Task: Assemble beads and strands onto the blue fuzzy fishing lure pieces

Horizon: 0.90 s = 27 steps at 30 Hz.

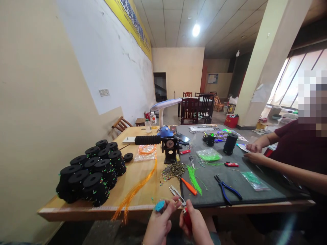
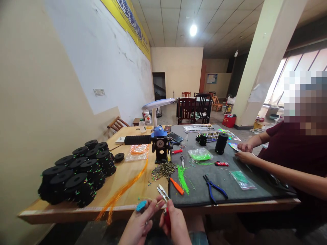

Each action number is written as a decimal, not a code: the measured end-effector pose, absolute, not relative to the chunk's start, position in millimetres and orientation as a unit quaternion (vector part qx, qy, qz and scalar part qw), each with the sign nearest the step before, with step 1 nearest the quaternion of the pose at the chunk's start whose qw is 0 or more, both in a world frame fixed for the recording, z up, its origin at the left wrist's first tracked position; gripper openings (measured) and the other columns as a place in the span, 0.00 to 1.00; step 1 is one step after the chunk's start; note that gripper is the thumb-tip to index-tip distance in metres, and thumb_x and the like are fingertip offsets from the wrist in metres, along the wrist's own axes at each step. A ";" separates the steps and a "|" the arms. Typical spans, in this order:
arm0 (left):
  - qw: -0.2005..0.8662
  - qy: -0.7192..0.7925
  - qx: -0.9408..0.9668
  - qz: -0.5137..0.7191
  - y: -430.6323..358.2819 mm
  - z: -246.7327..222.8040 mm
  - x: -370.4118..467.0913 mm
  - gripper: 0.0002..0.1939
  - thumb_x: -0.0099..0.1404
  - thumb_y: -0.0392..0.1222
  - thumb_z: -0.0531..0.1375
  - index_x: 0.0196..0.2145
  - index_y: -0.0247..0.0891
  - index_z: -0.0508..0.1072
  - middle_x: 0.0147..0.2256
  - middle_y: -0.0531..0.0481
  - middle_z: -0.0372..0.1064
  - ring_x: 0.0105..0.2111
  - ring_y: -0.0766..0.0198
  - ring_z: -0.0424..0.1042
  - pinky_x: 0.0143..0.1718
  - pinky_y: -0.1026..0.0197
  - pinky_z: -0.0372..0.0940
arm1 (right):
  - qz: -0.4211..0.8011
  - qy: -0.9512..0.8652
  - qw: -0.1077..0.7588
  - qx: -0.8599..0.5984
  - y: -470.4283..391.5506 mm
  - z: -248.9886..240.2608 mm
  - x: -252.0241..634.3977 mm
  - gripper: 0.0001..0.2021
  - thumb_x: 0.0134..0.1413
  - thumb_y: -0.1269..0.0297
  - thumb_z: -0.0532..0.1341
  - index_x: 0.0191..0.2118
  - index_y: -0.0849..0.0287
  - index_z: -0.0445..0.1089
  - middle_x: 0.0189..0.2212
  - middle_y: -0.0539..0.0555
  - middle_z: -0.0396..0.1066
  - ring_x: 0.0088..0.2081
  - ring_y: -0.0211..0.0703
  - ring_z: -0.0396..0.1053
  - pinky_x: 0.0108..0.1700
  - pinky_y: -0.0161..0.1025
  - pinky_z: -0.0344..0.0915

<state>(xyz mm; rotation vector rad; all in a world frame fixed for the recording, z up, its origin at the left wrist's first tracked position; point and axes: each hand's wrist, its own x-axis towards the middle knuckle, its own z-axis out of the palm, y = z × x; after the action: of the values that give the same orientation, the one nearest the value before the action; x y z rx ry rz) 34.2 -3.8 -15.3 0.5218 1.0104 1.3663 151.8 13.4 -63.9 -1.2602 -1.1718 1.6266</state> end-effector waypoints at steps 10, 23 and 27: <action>0.625 0.443 0.228 0.600 -5.2 -12.4 43.2 0.21 0.41 0.52 0.74 0.23 0.33 0.73 0.41 0.35 0.78 0.35 0.54 0.78 0.11 0.76 0.43 | 0.621 -0.447 0.433 -0.476 8.0 -38.5 148.2 0.30 0.48 0.34 0.53 0.16 0.59 0.62 0.13 0.48 0.58 0.18 0.32 0.53 0.20 0.30 0.51; 0.604 0.457 0.228 0.612 -4.7 -11.6 48.0 0.20 0.41 0.51 0.74 0.24 0.33 0.75 0.37 0.39 0.79 0.27 0.63 0.76 0.14 0.73 0.54 | 0.601 -0.451 0.434 -0.497 8.0 -49.3 139.6 0.33 0.50 0.33 0.47 0.12 0.59 0.58 0.09 0.46 0.50 0.15 0.30 0.47 0.20 0.32 0.42; 0.596 0.456 0.215 0.625 -3.8 -13.1 50.8 0.21 0.38 0.51 0.75 0.23 0.33 0.74 0.37 0.39 0.79 0.28 0.60 0.76 0.19 0.68 0.63 | 0.605 -0.458 0.430 -0.488 8.6 -49.4 140.6 0.33 0.50 0.33 0.46 0.13 0.59 0.58 0.11 0.47 0.52 0.15 0.30 0.48 0.20 0.31 0.44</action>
<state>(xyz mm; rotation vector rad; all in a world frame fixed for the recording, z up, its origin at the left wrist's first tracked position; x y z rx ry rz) 50.8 -3.8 -13.1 0.4993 1.0592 1.4507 140.6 8.6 -49.4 -1.2184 -1.1427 1.5103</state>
